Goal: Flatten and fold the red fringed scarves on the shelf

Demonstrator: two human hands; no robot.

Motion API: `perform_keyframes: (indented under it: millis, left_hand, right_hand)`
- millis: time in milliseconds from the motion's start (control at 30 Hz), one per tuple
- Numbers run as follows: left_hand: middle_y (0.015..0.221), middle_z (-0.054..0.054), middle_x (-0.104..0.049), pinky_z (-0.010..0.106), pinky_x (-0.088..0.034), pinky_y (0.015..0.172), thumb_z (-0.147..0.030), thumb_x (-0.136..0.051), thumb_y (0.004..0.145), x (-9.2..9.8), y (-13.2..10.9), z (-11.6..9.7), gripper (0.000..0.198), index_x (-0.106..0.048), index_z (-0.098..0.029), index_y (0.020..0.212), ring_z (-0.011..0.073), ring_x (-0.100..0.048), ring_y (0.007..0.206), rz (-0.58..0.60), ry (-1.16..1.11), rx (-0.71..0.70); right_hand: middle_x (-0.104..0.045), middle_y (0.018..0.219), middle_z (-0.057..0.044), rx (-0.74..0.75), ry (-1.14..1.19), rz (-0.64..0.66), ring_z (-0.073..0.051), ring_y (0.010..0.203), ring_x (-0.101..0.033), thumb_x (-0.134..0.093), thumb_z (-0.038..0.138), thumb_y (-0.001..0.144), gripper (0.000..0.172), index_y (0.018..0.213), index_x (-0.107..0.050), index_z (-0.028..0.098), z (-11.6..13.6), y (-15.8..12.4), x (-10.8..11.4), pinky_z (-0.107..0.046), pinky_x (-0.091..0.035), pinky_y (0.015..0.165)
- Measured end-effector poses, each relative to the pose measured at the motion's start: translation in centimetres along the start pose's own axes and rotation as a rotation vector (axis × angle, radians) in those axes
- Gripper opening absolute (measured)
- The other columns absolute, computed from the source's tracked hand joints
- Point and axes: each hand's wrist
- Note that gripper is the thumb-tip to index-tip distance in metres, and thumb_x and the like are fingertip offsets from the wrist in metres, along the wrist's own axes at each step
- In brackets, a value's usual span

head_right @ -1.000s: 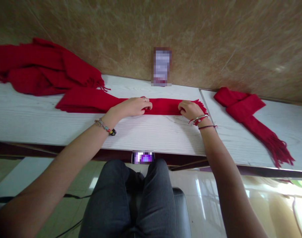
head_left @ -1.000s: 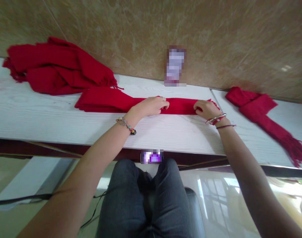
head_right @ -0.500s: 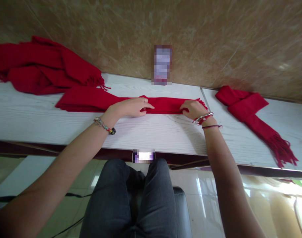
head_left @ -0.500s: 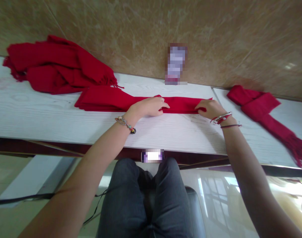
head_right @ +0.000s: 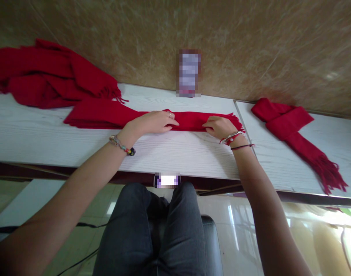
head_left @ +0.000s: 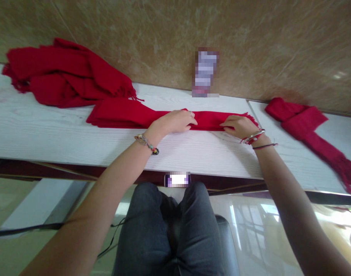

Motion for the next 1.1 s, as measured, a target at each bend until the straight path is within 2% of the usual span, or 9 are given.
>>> perform_keyframes:
  millis: [133,333,433,567,767,967,1100]
  left_hand:
    - [0.115,0.002,-0.06,0.027,-0.043,0.081,-0.015,-0.044,0.082,-0.1,-0.1,-0.2,0.04,-0.059,-0.025,0.118,0.0167,-0.056,0.098,0.003,0.015,0.017]
    - [0.116,0.002,-0.061,0.026,-0.042,0.085,-0.013,-0.044,0.082,0.2,0.0,-0.1,0.036,-0.06,-0.023,0.113,0.0161,-0.055,0.103,-0.005,-0.011,0.036]
    - [0.113,0.003,-0.062,0.026,-0.043,0.082,-0.017,-0.044,0.084,0.4,-0.1,-0.3,0.03,-0.062,-0.022,0.108,0.0165,-0.056,0.101,0.004,0.007,0.035]
    - [0.111,0.005,-0.062,0.027,-0.044,0.076,-0.019,-0.042,0.086,0.4,0.0,-0.6,0.028,-0.062,-0.02,0.105,0.0177,-0.059,0.095,-0.017,0.045,0.05]
    - [0.108,0.005,-0.064,0.027,-0.044,0.079,-0.02,-0.042,0.087,-0.1,0.2,-0.2,0.026,-0.063,-0.019,0.102,0.0175,-0.058,0.098,-0.046,0.033,0.07]
    - [0.111,0.007,-0.062,0.028,-0.044,0.084,-0.021,-0.041,0.087,-0.2,0.3,-0.1,0.028,-0.061,-0.017,0.106,0.0186,-0.058,0.099,-0.042,0.011,0.079]
    - [0.112,0.006,-0.061,0.028,-0.044,0.084,-0.019,-0.042,0.085,0.0,0.1,-0.2,0.028,-0.061,-0.018,0.105,0.0193,-0.057,0.102,-0.012,0.004,0.088]
  right_hand:
    - [-0.069,0.1,-0.008,-0.002,-0.005,-0.005,-0.021,0.09,-0.061,-0.047,0.023,0.083,0.031,0.103,-0.07,0.019,-0.3,-0.2,0.0,-0.029,-0.046,0.072]
    - [-0.068,0.103,-0.009,-0.011,-0.033,0.022,-0.021,0.091,-0.061,-0.044,0.028,0.087,0.033,0.109,-0.067,0.019,0.2,-0.1,0.3,-0.029,-0.046,0.07]
    - [-0.067,0.104,-0.01,-0.019,-0.082,0.054,-0.021,0.092,-0.061,-0.042,0.024,0.088,0.036,0.114,-0.065,0.016,0.7,0.0,0.7,-0.028,-0.045,0.069]
    - [-0.067,0.103,-0.011,-0.031,-0.115,0.082,-0.021,0.093,-0.061,-0.042,0.018,0.086,0.035,0.111,-0.066,0.015,1.0,0.1,0.8,-0.027,-0.044,0.07]
    - [-0.067,0.106,-0.011,-0.024,-0.091,0.009,-0.023,0.094,-0.061,-0.043,0.035,0.09,0.038,0.114,-0.064,0.015,1.3,0.1,0.7,-0.028,-0.044,0.068]
    - [-0.068,0.1,-0.013,-0.051,-0.146,0.043,-0.023,0.091,-0.06,-0.036,0.022,0.09,0.036,0.106,-0.067,0.015,2.6,0.6,0.8,-0.028,-0.041,0.061]
    - [-0.066,0.108,-0.012,-0.066,-0.151,0.036,-0.023,0.097,-0.059,-0.036,0.014,0.088,0.037,0.114,-0.063,0.015,2.5,0.6,0.7,-0.029,-0.042,0.063]
Point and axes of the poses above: each hand's wrist, its own y-axis towards the middle knuckle, its own x-axis out of the back of the hand, z = x × y
